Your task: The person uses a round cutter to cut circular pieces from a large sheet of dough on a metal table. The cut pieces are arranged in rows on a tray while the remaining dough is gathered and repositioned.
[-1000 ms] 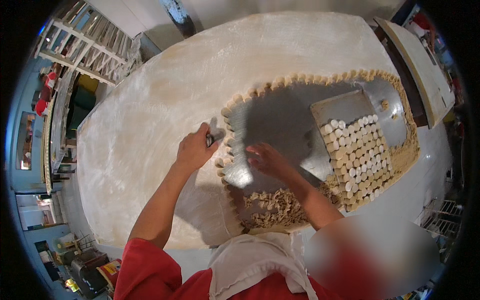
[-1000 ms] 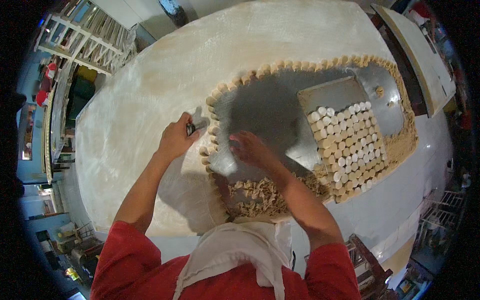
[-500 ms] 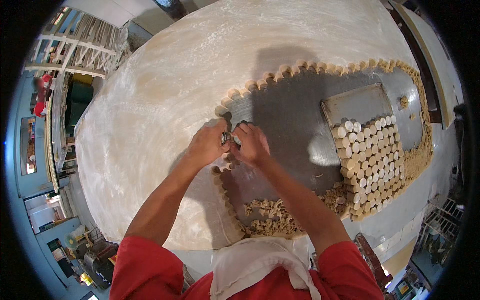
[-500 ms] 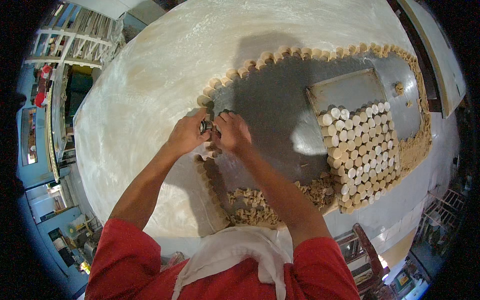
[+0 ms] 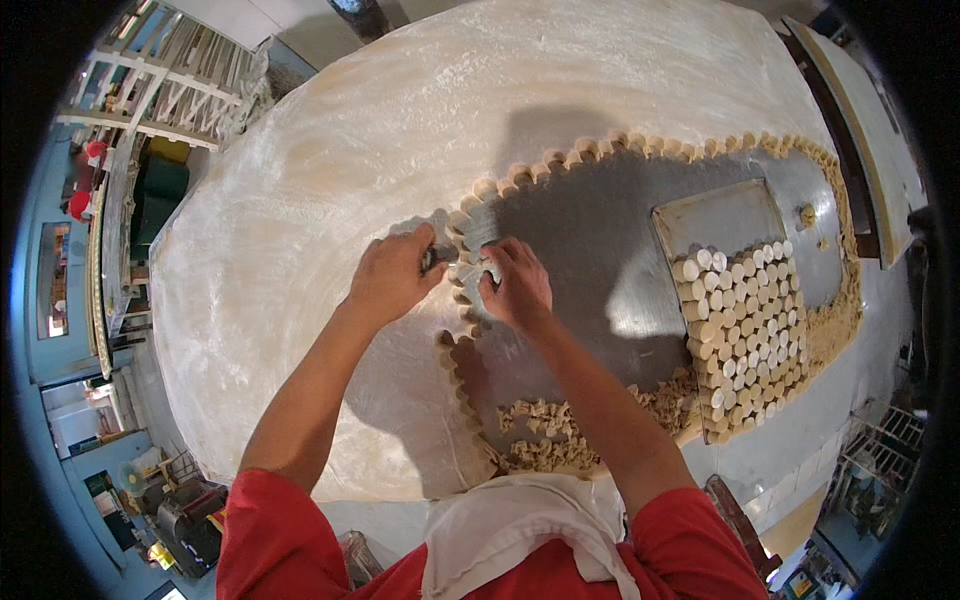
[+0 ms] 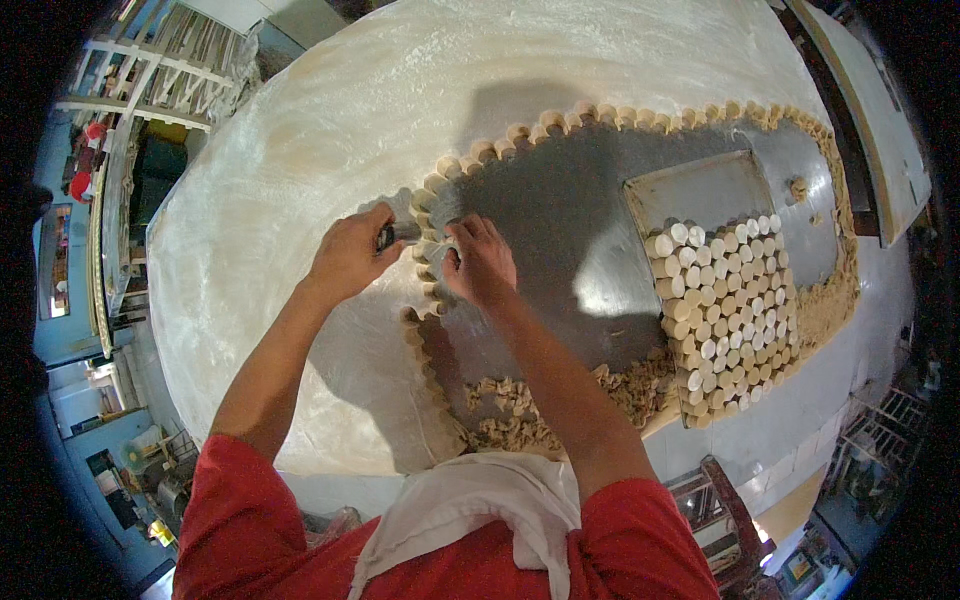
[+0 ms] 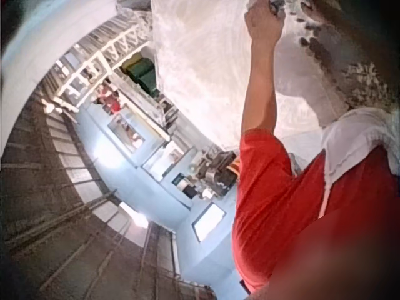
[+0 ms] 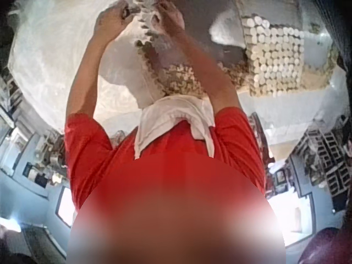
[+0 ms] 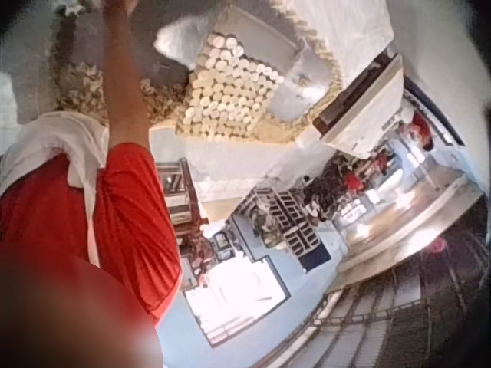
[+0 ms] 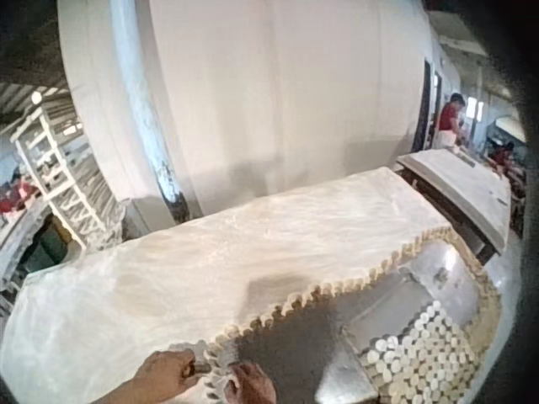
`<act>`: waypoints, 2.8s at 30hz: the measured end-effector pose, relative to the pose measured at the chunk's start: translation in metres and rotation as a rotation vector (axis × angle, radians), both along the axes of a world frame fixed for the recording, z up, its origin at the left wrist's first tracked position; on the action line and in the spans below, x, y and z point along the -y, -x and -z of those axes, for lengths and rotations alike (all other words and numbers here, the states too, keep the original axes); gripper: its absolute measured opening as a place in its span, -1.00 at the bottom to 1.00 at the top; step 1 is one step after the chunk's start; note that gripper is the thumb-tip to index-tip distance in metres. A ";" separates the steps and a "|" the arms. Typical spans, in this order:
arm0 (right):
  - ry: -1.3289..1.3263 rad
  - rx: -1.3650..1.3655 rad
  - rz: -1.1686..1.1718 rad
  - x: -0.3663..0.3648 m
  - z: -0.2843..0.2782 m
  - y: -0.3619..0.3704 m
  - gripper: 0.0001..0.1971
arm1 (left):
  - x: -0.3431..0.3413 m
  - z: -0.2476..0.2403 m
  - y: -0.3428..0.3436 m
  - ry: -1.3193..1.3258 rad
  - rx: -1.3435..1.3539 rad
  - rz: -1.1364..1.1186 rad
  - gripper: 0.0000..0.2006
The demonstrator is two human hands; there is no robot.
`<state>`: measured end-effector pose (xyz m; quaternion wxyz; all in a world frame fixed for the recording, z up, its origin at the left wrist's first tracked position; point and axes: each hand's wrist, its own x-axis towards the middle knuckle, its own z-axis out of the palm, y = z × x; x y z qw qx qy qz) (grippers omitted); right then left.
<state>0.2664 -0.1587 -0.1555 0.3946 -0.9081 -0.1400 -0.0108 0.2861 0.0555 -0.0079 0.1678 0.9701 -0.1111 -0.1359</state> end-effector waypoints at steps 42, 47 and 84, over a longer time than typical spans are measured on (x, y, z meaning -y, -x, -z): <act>-1.560 -1.107 -0.007 0.283 -0.055 0.132 -0.70 | 0.226 -0.106 0.239 0.635 0.408 -0.449 -0.50; -0.308 -0.322 -0.040 0.394 -0.083 -0.018 -0.58 | 0.258 -0.073 0.299 0.805 0.270 -0.620 -0.48; 0.387 0.078 0.032 0.298 -0.105 -0.017 -0.64 | 0.035 -0.056 0.296 0.322 -0.037 -0.557 -0.51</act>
